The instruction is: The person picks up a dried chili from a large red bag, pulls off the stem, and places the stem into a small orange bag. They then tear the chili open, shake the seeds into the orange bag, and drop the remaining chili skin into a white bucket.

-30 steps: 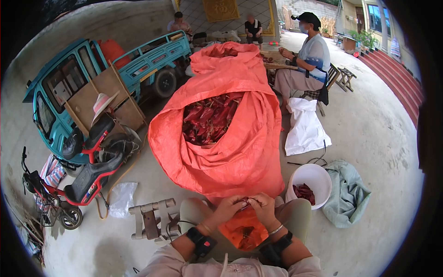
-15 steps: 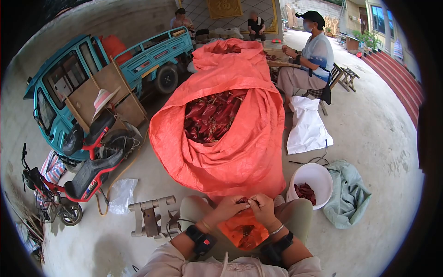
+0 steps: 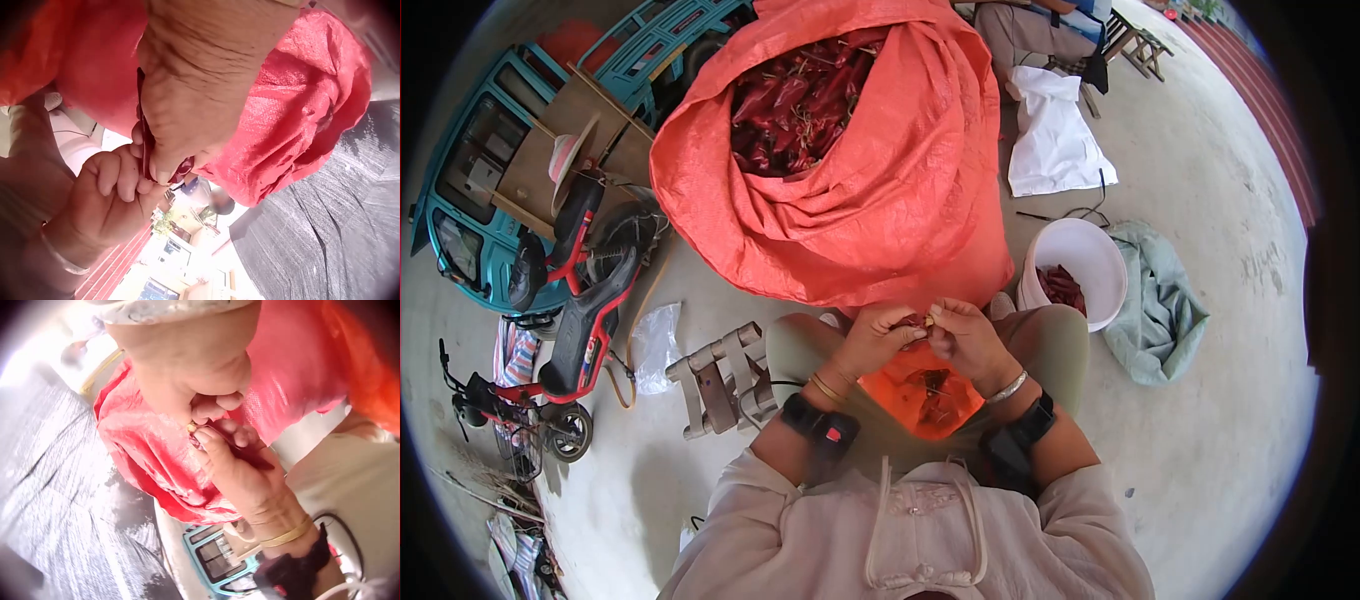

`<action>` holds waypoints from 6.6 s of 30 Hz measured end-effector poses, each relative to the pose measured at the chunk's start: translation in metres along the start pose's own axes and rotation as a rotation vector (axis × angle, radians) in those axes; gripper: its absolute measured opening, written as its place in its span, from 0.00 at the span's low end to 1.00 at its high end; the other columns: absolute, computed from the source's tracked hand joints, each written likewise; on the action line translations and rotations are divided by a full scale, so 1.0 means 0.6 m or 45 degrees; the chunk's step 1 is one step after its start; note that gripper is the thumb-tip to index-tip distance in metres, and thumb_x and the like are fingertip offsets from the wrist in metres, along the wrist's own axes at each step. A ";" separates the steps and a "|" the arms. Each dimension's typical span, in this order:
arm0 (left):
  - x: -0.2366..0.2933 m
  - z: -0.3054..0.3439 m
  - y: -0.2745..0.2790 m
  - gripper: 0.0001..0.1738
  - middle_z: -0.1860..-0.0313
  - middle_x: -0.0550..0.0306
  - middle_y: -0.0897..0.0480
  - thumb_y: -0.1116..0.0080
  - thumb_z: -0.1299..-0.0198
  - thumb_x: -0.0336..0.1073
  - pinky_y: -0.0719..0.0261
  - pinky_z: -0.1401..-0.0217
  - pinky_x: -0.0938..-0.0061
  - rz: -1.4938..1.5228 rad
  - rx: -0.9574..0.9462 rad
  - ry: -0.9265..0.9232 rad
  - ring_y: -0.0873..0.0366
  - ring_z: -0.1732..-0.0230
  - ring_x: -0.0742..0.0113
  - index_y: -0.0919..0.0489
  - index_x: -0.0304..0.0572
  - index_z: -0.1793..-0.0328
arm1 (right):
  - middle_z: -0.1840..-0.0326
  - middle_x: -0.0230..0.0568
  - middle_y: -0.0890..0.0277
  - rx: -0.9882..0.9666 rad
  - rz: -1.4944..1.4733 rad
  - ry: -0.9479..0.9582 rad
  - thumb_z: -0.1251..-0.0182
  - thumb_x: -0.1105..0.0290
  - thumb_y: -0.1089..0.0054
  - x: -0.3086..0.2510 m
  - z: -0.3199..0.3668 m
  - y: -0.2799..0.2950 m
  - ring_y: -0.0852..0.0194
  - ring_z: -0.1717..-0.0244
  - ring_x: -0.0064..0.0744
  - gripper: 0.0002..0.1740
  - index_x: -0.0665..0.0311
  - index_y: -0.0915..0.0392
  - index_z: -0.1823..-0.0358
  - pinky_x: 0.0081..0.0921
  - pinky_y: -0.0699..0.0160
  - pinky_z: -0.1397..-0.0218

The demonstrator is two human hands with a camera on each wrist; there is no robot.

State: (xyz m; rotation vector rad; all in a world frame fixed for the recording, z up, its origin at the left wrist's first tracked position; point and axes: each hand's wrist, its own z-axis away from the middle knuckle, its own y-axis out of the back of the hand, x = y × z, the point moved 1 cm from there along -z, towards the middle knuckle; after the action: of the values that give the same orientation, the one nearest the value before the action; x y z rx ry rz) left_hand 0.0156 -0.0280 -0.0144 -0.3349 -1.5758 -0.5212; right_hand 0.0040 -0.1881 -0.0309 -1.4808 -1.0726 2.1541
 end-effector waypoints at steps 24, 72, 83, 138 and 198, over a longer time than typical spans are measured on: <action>0.034 0.007 -0.003 0.13 0.62 0.56 0.23 0.54 0.41 0.26 0.25 0.61 0.81 0.618 0.271 0.340 0.25 0.66 0.73 0.29 0.39 0.50 | 0.76 0.46 0.26 -0.365 2.567 0.033 0.51 0.57 0.41 0.038 0.013 0.052 0.25 0.70 0.43 0.15 0.65 0.22 0.75 0.35 0.27 0.67; 0.220 -0.168 0.258 0.11 0.69 0.50 0.21 0.46 0.49 0.27 0.24 0.62 0.70 -1.327 1.234 -0.782 0.23 0.68 0.53 0.23 0.38 0.57 | 0.71 0.45 0.24 -0.274 2.236 0.448 0.54 0.64 0.39 0.037 -0.007 0.031 0.25 0.68 0.47 0.14 0.59 0.23 0.64 0.37 0.26 0.63; 0.139 -0.002 0.073 0.08 0.74 0.60 0.21 0.50 0.39 0.30 0.26 0.74 0.85 0.444 0.606 -0.149 0.25 0.76 0.77 0.24 0.37 0.56 | 0.70 0.34 0.26 0.052 0.528 0.401 0.41 0.72 0.47 -0.017 0.011 -0.015 0.27 0.71 0.25 0.09 0.65 0.24 0.60 0.21 0.27 0.67; 0.025 0.012 0.015 0.06 0.76 0.70 0.27 0.44 0.44 0.31 0.38 0.78 0.89 0.344 0.139 0.412 0.35 0.78 0.85 0.22 0.38 0.61 | 0.81 0.43 0.30 0.432 1.180 0.781 0.46 0.74 0.46 -0.040 -0.018 0.035 0.31 0.79 0.36 0.04 0.67 0.28 0.75 0.27 0.32 0.73; 0.180 -0.135 0.212 0.03 0.73 0.52 0.20 0.41 0.54 0.28 0.25 0.66 0.72 -1.046 1.232 -0.573 0.22 0.71 0.57 0.22 0.39 0.71 | 0.68 0.33 0.25 -0.332 0.738 0.067 0.39 0.65 0.46 -0.032 -0.058 0.000 0.28 0.67 0.20 0.14 0.69 0.25 0.57 0.19 0.27 0.61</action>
State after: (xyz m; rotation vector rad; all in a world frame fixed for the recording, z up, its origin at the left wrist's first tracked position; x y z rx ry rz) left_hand 0.1411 0.0273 0.1097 1.0313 -2.1813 -0.2304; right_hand 0.0430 -0.1863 -0.0249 -2.1760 -1.0262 2.3815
